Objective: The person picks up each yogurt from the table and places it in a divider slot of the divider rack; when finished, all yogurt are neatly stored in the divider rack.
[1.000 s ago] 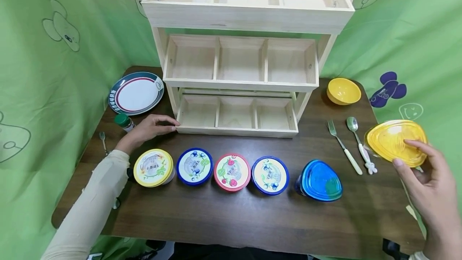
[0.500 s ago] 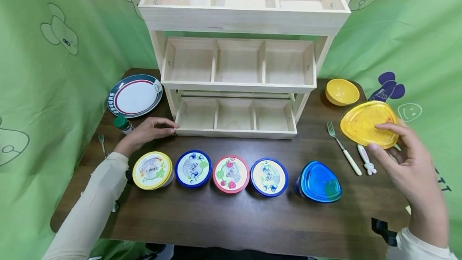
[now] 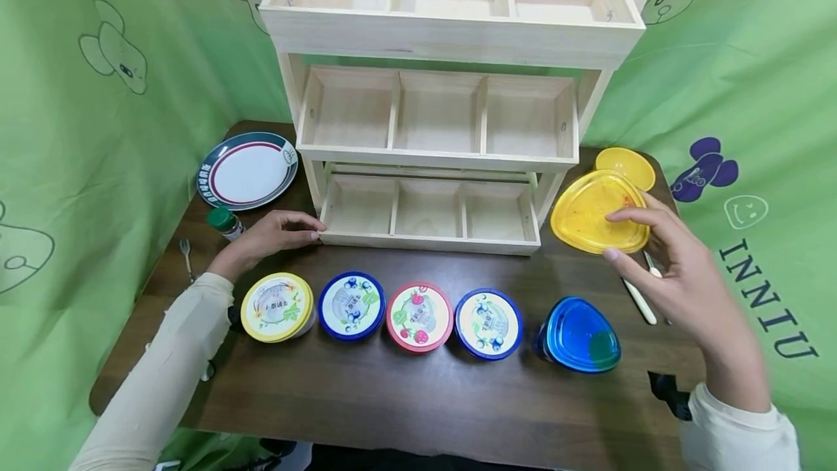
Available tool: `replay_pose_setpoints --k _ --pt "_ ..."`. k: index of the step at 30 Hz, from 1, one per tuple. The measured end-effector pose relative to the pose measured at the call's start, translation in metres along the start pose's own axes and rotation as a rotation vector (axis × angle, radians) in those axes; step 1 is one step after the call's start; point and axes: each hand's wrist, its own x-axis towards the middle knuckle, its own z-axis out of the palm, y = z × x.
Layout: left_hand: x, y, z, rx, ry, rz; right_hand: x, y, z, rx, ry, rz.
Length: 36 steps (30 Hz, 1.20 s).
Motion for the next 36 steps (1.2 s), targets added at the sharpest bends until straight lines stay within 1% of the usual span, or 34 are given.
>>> replay_pose_setpoints --k 2,7,13,17,19,21,24,28,32,36 --pt "-0.001 -0.001 0.000 -0.002 0.001 0.009 0.007 -0.005 0.002 -0.014 -0.012 0.003" --pt "0.000 -0.004 0.001 -0.007 0.002 0.030 0.021 -0.017 0.006 -0.004 -0.042 -0.041" --pt "0.002 -0.006 0.002 -0.003 -0.008 0.028 0.033 -0.031 0.010 0.022 -0.095 -0.088" --pt "0.001 -0.006 0.001 -0.005 -0.008 0.035 0.042 -0.039 0.013 0.043 -0.117 -0.155" --pt "0.001 -0.005 0.000 -0.006 -0.008 0.040 0.047 -0.042 0.016 0.063 -0.113 -0.180" --pt "0.001 -0.005 -0.001 -0.006 -0.005 0.044 0.054 -0.045 0.018 0.088 -0.101 -0.187" --pt "0.000 -0.005 -0.001 -0.004 0.003 0.047 0.067 -0.046 0.023 0.161 -0.082 -0.167" --pt "0.000 -0.004 0.001 0.000 0.001 0.057 0.083 -0.044 0.029 0.207 -0.048 -0.142" --pt "-0.001 -0.002 0.002 -0.003 0.001 0.061 0.092 -0.041 0.034 0.251 0.005 -0.134" --pt "-0.002 -0.001 0.001 -0.002 0.000 0.049 0.101 -0.037 0.040 0.394 0.060 -0.138"
